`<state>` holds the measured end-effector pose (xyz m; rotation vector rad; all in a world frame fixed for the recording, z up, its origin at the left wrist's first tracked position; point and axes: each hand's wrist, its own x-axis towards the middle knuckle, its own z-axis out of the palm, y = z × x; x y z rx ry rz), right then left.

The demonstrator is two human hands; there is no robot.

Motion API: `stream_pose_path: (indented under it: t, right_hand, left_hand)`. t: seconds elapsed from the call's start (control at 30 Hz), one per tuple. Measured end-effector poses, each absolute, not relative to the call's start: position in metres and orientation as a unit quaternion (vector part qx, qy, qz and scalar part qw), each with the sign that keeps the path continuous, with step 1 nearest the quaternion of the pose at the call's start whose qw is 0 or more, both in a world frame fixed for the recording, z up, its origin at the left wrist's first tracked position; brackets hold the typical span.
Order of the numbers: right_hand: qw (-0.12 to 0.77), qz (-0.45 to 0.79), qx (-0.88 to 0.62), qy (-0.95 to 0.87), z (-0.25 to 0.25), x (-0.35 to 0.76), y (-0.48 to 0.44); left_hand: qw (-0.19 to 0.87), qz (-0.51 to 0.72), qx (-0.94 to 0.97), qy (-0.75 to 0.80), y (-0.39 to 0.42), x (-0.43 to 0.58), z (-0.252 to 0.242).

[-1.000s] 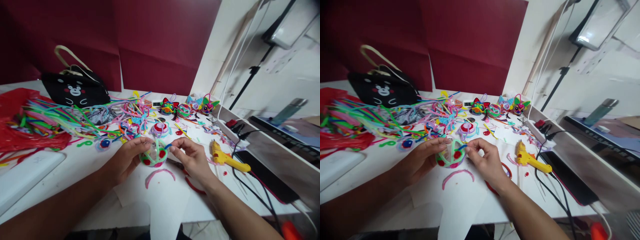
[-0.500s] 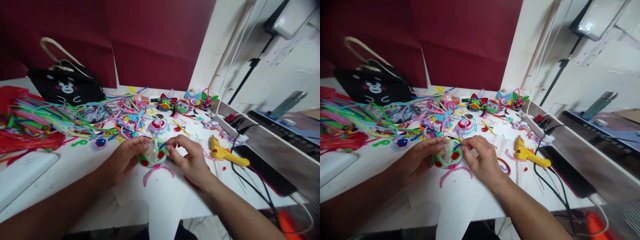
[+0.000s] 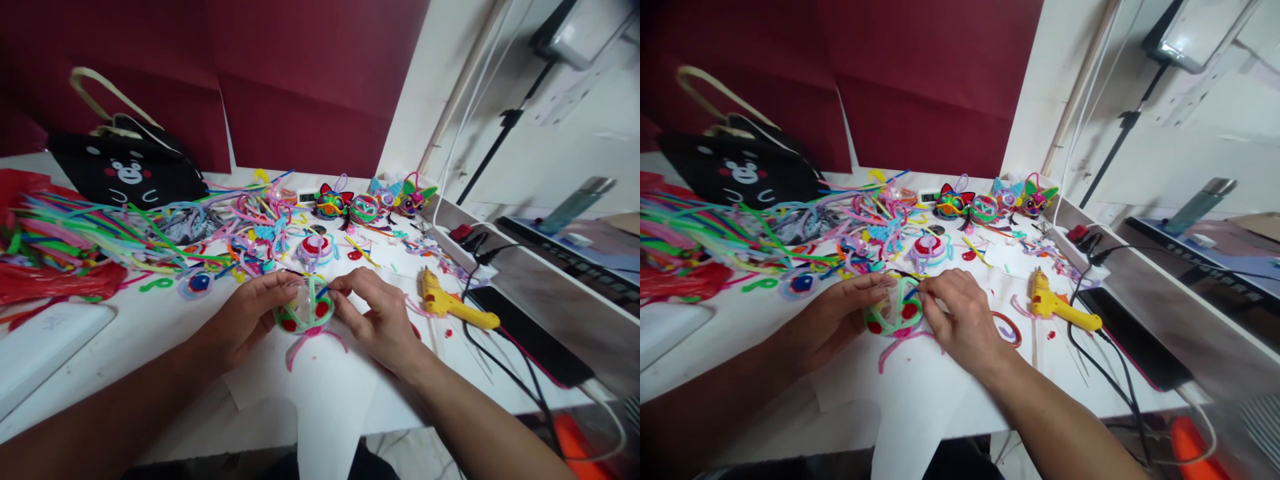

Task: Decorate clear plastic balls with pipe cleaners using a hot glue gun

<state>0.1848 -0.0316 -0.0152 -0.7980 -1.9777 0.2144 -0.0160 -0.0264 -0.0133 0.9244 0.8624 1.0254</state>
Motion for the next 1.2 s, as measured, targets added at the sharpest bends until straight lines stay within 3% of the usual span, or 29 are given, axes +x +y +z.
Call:
stream_pose_path:
  t: [0.47,1.2]
  right_hand:
    - [0.433,0.003,-0.324,-0.841,-0.0190,0.1865,-0.0312]
    - [0.418,-0.013,-0.343,-0.841,-0.0176,0.1832,-0.0359]
  left_hand:
    - [0.693,0.454,0.404,0.389,-0.0254,-0.0163,-0.0145]
    - [0.700,0.451,0.397,0.386,-0.0259,-0.0149,-0.0126]
